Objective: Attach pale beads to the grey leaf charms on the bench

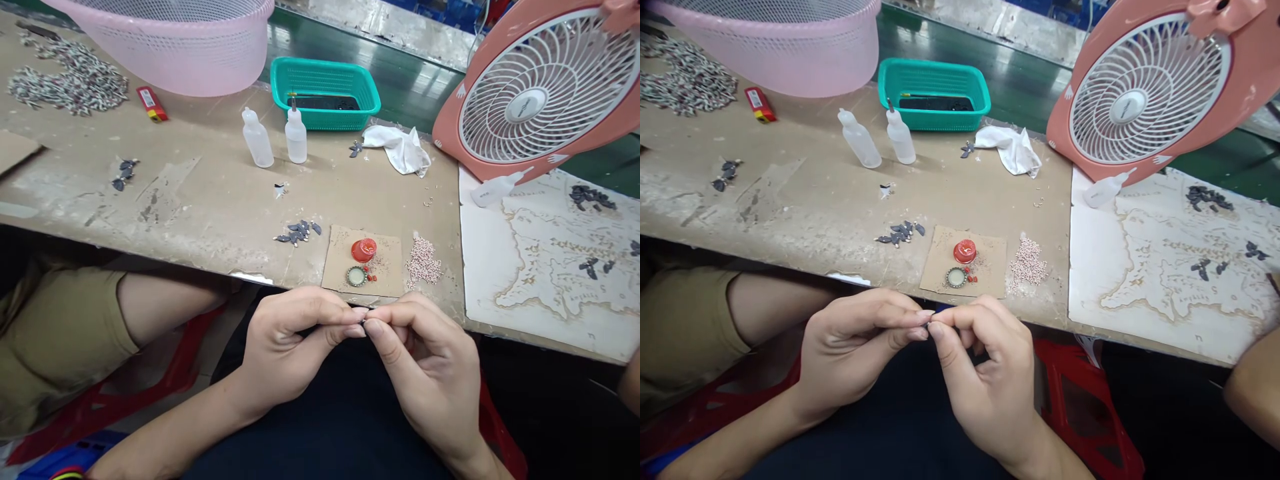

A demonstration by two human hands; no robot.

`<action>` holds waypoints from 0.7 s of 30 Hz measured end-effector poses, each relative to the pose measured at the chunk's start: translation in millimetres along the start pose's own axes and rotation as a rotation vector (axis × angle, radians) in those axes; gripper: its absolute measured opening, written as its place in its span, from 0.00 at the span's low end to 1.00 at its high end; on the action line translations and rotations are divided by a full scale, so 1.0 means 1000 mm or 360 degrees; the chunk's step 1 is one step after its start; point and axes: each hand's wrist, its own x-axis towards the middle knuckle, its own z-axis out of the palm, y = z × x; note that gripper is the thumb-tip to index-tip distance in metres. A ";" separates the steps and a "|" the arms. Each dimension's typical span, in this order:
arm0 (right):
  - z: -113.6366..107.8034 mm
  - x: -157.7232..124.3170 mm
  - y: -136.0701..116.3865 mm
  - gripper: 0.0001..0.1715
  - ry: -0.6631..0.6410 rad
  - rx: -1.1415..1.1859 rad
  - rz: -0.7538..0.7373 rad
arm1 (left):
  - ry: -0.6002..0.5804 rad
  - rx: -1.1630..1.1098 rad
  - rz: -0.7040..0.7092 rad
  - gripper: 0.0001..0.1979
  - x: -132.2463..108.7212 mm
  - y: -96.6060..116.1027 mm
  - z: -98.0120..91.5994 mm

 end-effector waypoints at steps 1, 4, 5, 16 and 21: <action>0.001 0.000 0.000 0.05 0.0012 0.0015 0.0007 | 0.0010 0.0022 0.0019 0.14 0.000 -0.001 0.000; 0.003 0.000 0.004 0.05 0.0042 0.0079 0.0046 | 0.0038 0.0045 0.0080 0.15 0.000 -0.003 0.003; 0.003 0.000 0.005 0.05 0.0046 0.0097 0.0062 | 0.0044 0.0038 0.0090 0.15 0.000 -0.004 0.004; 0.003 -0.004 0.015 0.04 0.0143 0.0081 -0.0007 | 0.0002 -0.0312 -0.0254 0.07 0.006 -0.011 0.008; 0.002 -0.006 0.020 0.06 0.0006 0.0143 -0.0067 | -0.0094 -0.0307 -0.0187 0.09 0.005 -0.010 0.008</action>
